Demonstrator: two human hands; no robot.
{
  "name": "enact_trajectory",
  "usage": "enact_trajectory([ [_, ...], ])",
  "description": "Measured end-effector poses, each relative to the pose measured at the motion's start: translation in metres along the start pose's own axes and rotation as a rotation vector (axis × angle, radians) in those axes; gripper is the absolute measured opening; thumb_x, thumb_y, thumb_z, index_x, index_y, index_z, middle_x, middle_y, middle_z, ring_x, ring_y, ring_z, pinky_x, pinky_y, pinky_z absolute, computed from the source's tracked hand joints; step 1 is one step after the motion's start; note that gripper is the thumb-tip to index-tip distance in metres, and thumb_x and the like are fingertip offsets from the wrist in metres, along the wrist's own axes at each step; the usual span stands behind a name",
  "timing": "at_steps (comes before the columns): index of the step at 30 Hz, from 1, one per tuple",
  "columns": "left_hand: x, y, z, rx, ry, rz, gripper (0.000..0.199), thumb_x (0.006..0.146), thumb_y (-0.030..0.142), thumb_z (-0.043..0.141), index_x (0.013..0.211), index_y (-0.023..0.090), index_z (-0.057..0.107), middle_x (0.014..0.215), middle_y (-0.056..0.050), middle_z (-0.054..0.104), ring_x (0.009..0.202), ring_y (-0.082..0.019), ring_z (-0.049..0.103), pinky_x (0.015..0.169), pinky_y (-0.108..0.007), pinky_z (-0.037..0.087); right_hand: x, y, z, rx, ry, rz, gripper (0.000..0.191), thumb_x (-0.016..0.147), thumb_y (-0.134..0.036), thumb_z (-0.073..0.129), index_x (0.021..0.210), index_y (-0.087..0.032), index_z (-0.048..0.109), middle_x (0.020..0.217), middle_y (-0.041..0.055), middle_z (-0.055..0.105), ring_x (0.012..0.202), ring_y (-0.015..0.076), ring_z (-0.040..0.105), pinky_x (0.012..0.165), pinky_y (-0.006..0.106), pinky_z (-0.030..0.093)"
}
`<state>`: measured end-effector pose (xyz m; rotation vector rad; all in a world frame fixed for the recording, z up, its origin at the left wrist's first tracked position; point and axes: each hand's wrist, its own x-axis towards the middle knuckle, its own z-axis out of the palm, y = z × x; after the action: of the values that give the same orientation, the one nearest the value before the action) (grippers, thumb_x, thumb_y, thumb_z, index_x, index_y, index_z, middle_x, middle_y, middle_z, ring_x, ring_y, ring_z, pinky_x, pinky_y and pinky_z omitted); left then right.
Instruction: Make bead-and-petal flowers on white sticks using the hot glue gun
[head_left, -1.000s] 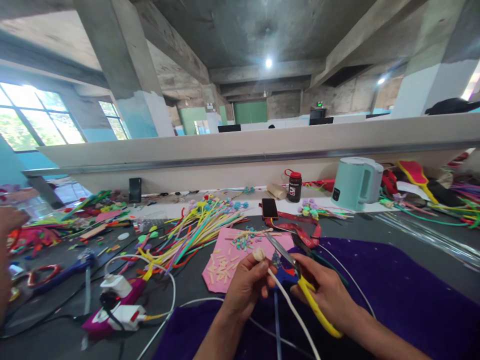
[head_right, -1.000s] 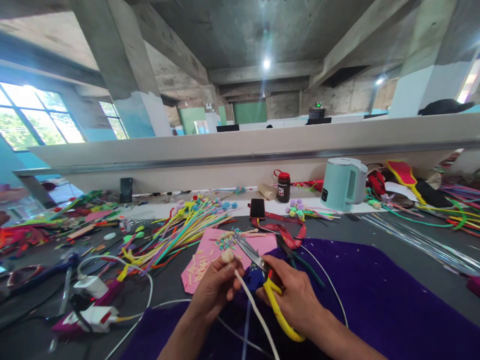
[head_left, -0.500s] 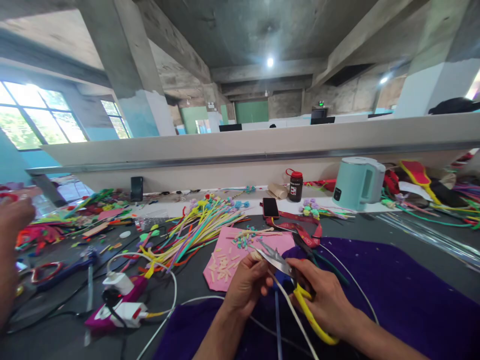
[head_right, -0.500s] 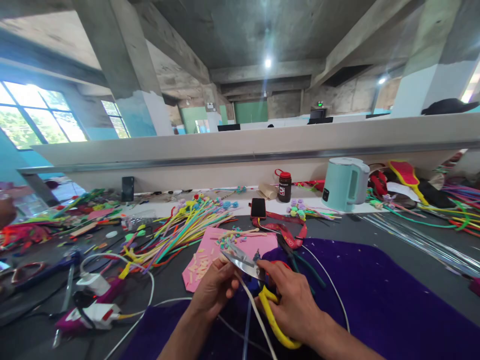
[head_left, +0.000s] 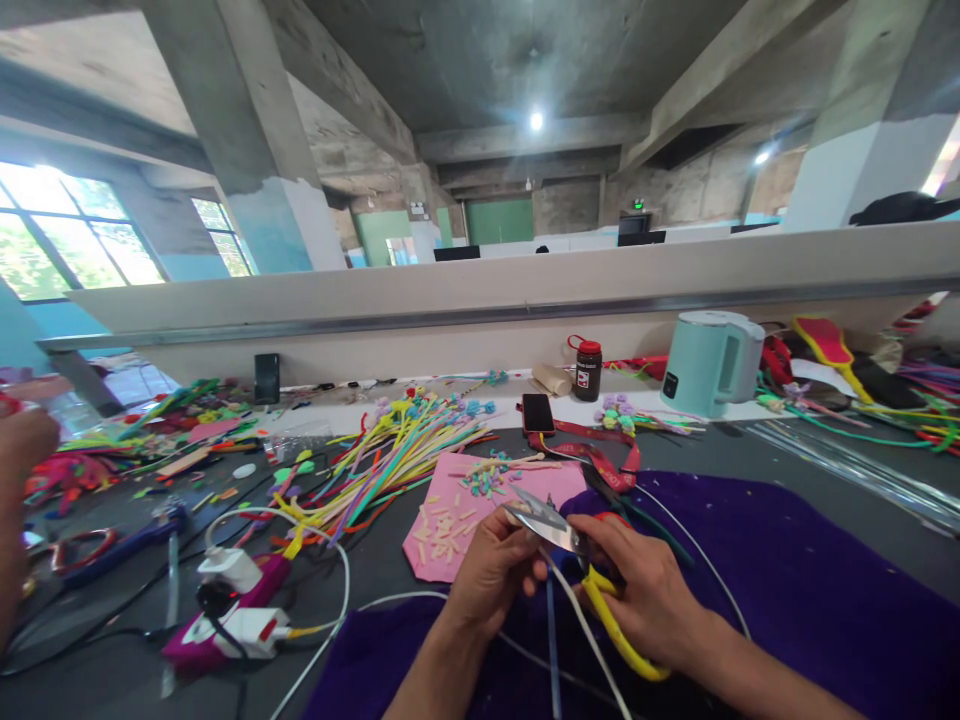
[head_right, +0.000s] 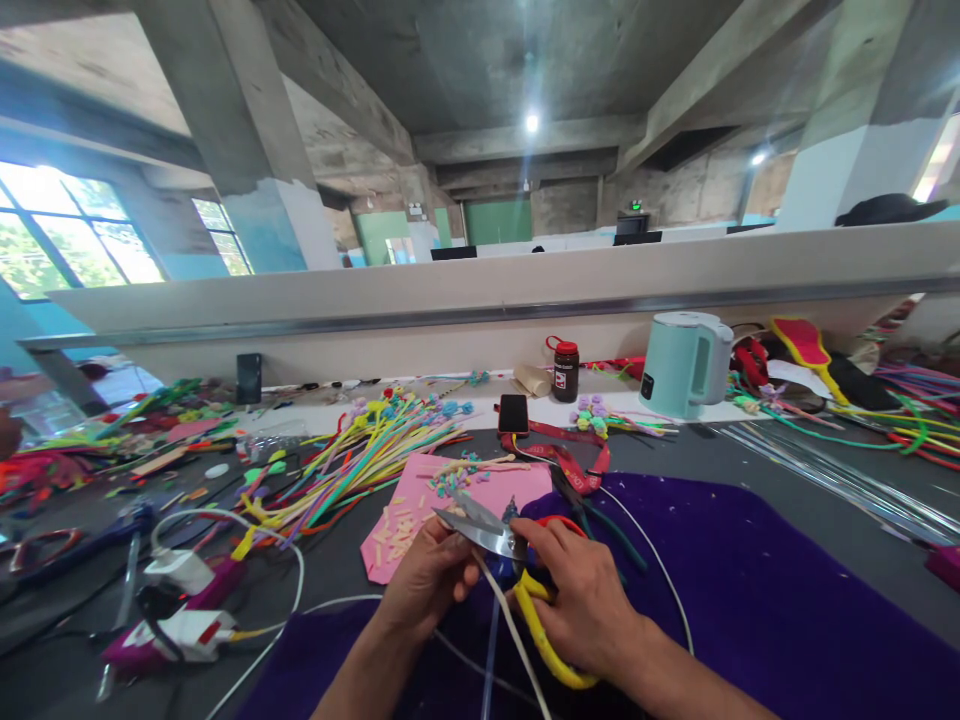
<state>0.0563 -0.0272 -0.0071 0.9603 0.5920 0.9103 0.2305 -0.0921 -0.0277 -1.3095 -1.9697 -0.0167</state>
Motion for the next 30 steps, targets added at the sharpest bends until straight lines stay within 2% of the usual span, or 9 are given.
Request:
enact_trajectory([
  [18, -0.0005, 0.0013, 0.0021, 0.045, 0.012, 0.007, 0.028, 0.056, 0.031, 0.074, 0.071, 0.012, 0.059, 0.049, 0.0, 0.058, 0.036, -0.006, 0.049, 0.029, -0.012, 0.032, -0.0015, 0.0023, 0.0007, 0.004, -0.036, 0.005, 0.052, 0.074, -0.031, 0.058, 0.121, -0.022, 0.039, 0.089, 0.0051, 0.057, 0.073, 0.017, 0.056, 0.064, 0.027, 0.043],
  [30, -0.0007, -0.0014, -0.0018, 0.036, -0.034, 0.025, 0.022, 0.062, 0.028, 0.07, 0.071, 0.012, 0.058, 0.049, 0.001, 0.057, 0.036, -0.006, 0.05, 0.029, -0.011, 0.033, -0.0019, 0.0034, 0.0009, 0.002, -0.054, -0.004, 0.052, 0.074, -0.028, 0.058, 0.121, -0.022, 0.037, 0.091, 0.0056, 0.057, 0.075, 0.0175, 0.055, 0.064, 0.027, 0.043],
])
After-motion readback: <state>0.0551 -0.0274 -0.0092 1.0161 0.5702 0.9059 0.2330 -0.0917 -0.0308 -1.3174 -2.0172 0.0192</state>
